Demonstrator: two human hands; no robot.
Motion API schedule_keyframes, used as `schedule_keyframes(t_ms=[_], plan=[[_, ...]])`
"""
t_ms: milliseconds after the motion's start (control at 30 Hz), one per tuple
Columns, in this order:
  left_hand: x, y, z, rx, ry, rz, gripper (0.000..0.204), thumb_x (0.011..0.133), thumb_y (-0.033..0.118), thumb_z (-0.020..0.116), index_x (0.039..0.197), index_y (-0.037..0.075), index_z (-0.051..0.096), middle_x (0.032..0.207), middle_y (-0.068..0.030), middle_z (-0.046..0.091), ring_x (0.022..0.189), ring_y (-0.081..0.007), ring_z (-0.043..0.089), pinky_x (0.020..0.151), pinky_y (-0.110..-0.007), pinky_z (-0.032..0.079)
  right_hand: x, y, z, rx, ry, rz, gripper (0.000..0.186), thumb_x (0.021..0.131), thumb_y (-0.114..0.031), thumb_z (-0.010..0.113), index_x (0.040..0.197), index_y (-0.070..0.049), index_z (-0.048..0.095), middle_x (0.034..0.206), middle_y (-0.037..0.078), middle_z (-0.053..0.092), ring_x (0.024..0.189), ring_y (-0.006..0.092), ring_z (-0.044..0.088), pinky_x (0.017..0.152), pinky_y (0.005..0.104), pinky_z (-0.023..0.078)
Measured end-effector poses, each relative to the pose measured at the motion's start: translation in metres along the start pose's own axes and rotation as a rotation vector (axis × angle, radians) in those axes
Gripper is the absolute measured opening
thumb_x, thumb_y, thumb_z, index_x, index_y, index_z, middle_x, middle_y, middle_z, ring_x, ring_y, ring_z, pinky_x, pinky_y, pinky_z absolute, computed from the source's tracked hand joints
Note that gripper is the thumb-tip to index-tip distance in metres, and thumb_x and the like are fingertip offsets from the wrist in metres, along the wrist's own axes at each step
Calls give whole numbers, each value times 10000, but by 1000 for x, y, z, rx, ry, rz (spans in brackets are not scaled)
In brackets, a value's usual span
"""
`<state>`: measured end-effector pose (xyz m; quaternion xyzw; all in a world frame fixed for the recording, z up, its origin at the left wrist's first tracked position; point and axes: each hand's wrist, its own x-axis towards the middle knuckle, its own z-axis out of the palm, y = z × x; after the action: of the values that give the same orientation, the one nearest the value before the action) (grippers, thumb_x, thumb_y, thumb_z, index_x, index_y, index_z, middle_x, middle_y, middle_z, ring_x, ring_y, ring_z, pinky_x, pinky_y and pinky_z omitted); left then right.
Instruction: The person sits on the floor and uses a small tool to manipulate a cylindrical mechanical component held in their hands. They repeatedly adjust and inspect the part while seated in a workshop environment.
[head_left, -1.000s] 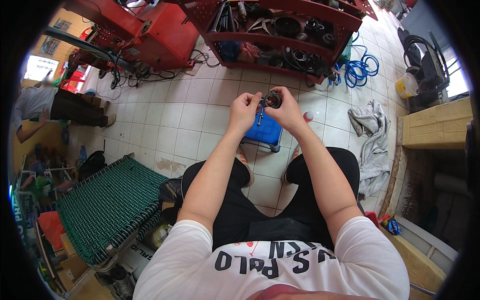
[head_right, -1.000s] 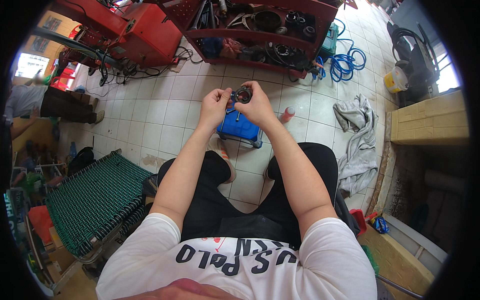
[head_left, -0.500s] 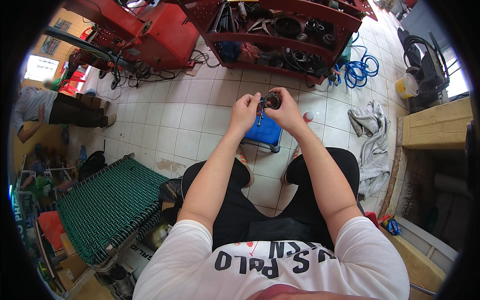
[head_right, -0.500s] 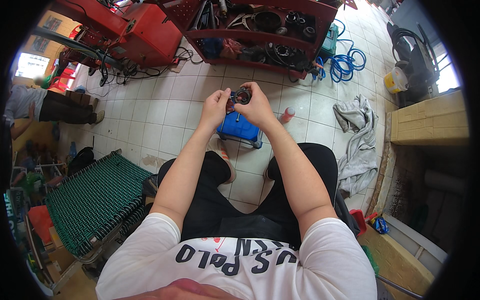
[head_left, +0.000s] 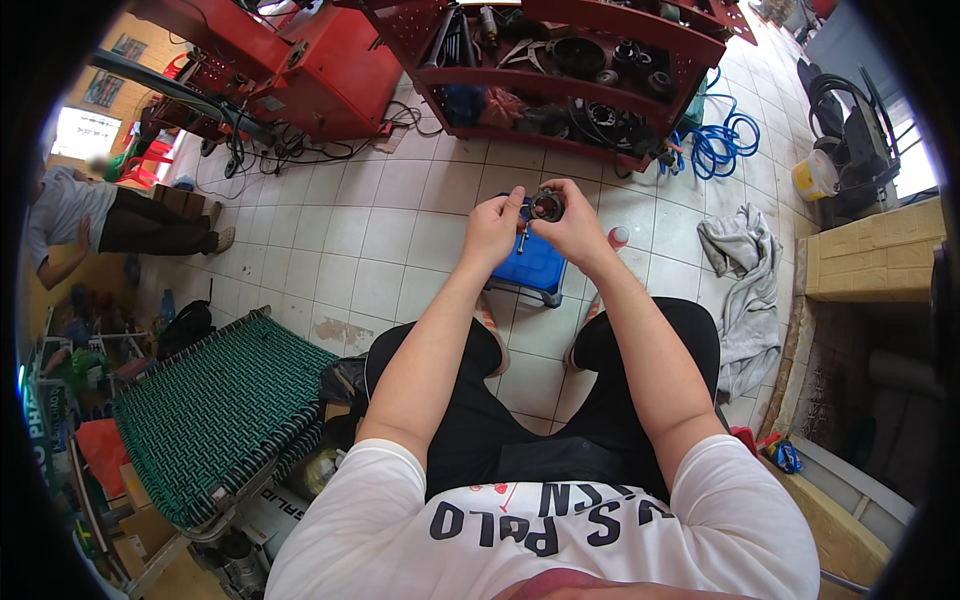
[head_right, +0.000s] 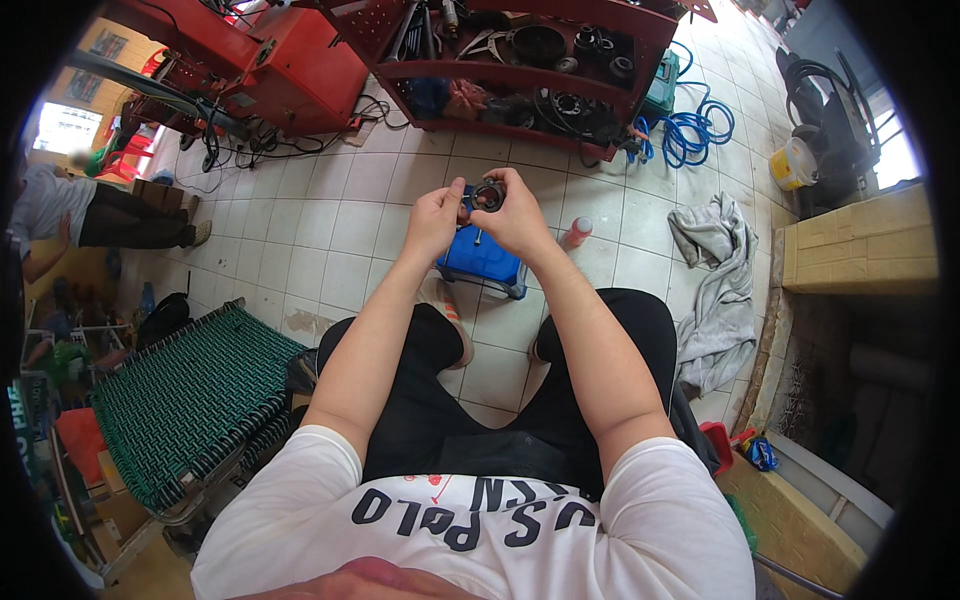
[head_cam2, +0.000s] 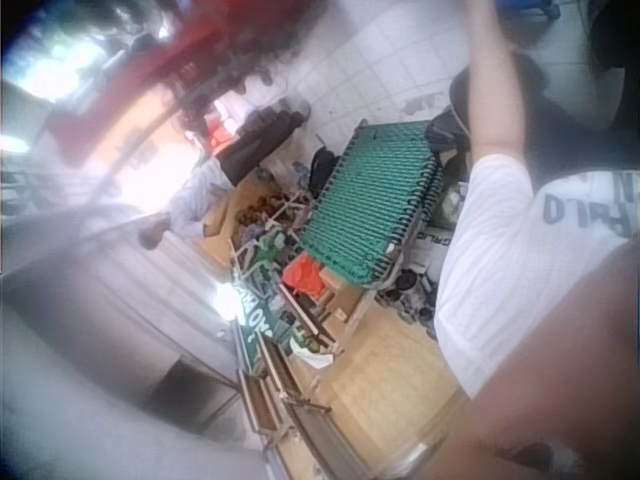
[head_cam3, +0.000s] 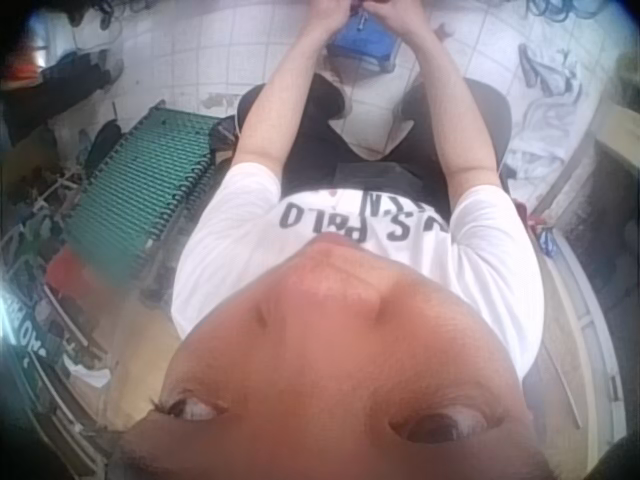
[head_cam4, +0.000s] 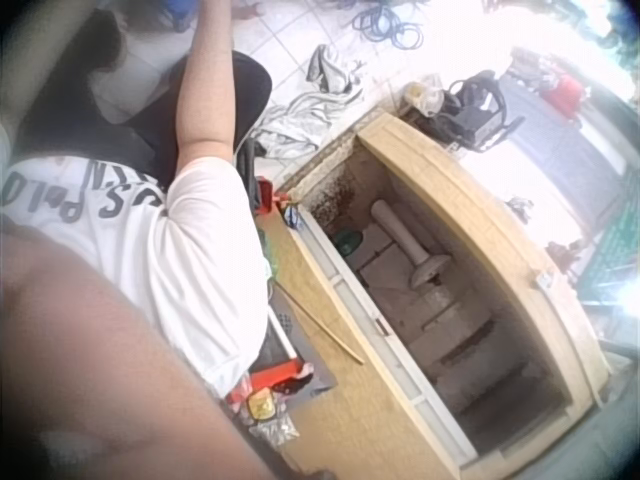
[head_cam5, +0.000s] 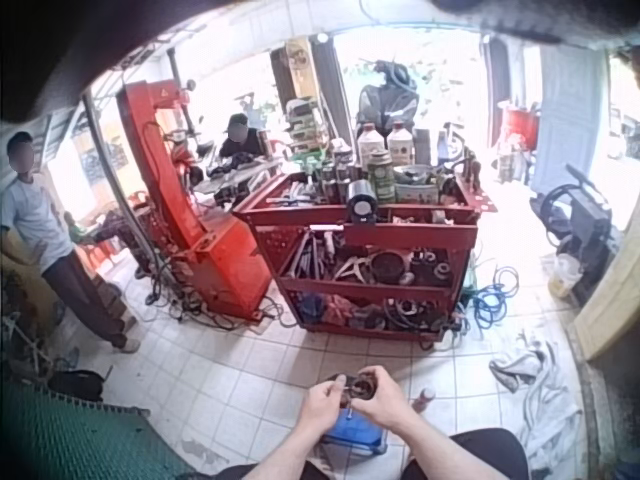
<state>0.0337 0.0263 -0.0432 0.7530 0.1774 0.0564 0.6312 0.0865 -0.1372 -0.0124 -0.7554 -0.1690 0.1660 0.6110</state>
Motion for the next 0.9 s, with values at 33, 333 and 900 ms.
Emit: schedule_keyframes(t_ms=[33,333,900], plan=[[0,0,0,-1,16,3,518,1029,465,582,807,0,635,678,-48,634,649,-123,614,609,-302,495,0,1,0,-7,6,-6,601,722,-133,771,1255,8,531,1035,118,680,989,204,661,900,324,526],[3,-8,2,19,11,111,310,1040,308,614,911,25,607,757,-26,629,696,-98,591,644,-269,514,3,7,1,-2,26,-14,599,717,-132,768,1250,11,534,1039,127,678,979,213,665,897,326,528],[1,0,5,-85,55,2,361,1019,363,621,969,6,639,791,-44,683,684,-134,631,646,-293,516,4,11,1,-16,39,-13,588,715,-117,764,1242,5,534,1036,122,679,973,215,668,885,324,531]])
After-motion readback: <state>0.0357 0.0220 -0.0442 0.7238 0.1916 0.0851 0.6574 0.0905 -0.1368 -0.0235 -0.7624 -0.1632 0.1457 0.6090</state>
